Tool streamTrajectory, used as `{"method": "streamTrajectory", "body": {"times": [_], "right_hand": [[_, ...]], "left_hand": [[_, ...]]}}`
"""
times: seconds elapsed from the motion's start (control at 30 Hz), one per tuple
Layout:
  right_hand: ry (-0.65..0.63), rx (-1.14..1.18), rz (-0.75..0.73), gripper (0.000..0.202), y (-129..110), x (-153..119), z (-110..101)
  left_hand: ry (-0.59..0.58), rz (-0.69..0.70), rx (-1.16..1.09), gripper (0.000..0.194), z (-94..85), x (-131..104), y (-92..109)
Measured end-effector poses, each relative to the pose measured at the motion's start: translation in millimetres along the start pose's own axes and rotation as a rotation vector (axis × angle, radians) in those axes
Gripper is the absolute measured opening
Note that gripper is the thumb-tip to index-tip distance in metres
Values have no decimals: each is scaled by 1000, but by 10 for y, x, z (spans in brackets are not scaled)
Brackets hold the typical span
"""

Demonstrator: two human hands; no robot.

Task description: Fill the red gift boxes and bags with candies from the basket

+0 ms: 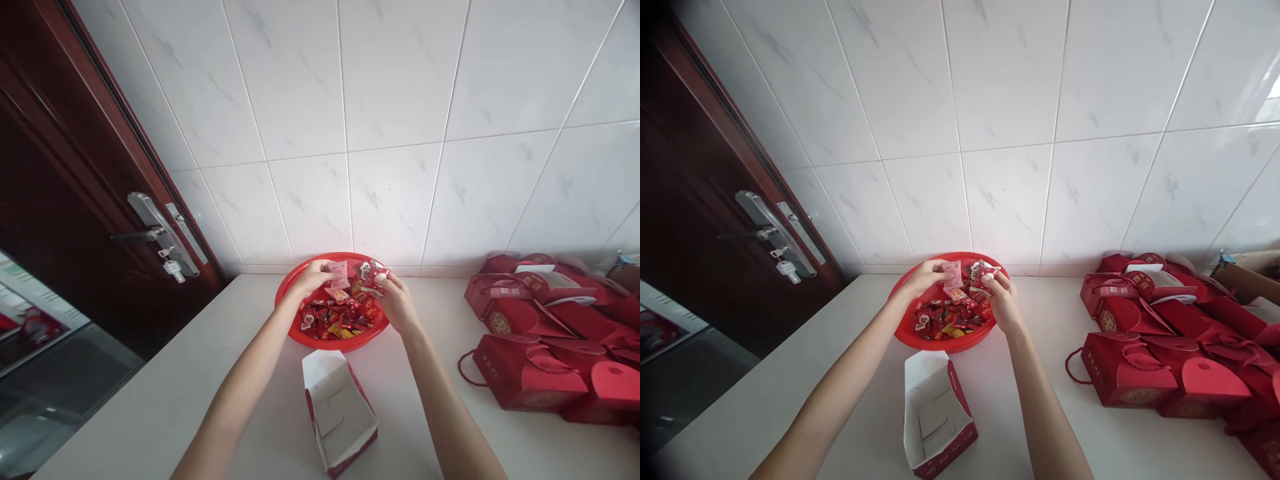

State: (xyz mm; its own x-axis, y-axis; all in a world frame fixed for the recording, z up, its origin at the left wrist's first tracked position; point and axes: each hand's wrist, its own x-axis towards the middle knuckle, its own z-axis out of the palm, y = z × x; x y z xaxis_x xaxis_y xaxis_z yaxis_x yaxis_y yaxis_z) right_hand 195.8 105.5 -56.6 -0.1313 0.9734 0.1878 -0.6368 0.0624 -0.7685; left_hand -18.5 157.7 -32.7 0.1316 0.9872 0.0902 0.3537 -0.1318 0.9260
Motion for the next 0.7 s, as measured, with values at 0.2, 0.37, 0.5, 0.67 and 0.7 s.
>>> {"method": "streamTrajectory", "body": {"times": [0.2, 0.37, 0.5, 0.67, 0.7], "right_hand": [[-41, 19, -13, 30, -12, -15, -5], [-60, 36, 5, 30, -27, -13, -43], [-93, 79, 29, 34, -44, -23, -65], [-163, 36, 33, 36, -55, -44, -64], [-172, 24, 39, 35, -53, -44, -64]], "left_hand": [[47, 78, -273, 41, 333, -136, 196], [87, 52, -306, 38, 412, -139, 188], [70, 69, -303, 42, 416, -135, 181], [97, 112, -311, 38, 472, -146, 232], [102, 122, -315, 36, 484, -153, 249]]}}
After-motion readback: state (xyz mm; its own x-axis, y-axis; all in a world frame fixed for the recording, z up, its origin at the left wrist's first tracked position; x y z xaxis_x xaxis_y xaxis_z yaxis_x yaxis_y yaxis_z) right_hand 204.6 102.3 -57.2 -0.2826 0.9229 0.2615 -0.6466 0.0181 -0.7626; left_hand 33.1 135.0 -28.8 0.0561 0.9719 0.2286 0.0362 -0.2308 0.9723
